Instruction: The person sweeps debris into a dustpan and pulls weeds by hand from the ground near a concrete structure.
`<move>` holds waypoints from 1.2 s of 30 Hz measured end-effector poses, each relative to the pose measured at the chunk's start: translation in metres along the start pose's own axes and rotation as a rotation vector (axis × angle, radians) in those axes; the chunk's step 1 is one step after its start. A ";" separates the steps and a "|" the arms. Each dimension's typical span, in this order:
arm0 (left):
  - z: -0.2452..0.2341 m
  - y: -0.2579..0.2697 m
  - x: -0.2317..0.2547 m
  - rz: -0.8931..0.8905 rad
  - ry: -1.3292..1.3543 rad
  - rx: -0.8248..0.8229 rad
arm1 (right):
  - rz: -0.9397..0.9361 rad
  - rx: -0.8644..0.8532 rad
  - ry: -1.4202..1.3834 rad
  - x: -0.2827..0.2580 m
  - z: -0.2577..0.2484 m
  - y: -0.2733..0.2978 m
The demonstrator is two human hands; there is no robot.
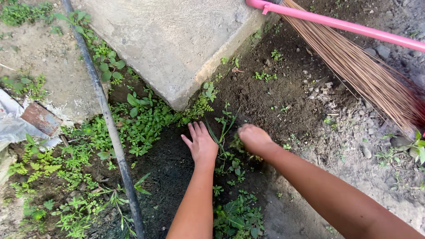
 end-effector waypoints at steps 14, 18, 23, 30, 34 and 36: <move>-0.010 0.008 -0.022 -0.064 0.048 -0.121 | 0.095 0.017 0.042 -0.020 -0.010 -0.037; -0.005 0.013 -0.034 -0.079 0.053 -0.046 | -0.101 -0.033 0.067 -0.031 -0.018 -0.009; -0.004 0.016 -0.034 -0.078 0.028 -0.119 | -0.087 -0.329 -0.029 -0.045 -0.027 0.010; -0.004 0.012 -0.026 -0.059 0.068 -0.097 | -0.445 0.130 -0.030 -0.118 -0.022 0.016; 0.001 0.013 -0.034 -0.079 0.044 -0.073 | -0.319 0.107 0.160 -0.119 -0.004 0.022; 0.000 0.013 -0.035 -0.080 0.039 -0.036 | -0.240 0.074 0.271 -0.118 0.005 0.027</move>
Point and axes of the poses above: each hand's wrist, its own y-axis away from the middle knuckle, its own z-axis out of the palm, x = y × z, the point moved 4 cm from there along -y, towards the middle knuckle, and after that the axes turned 4 degrees about -x, right-handed, at the moved point
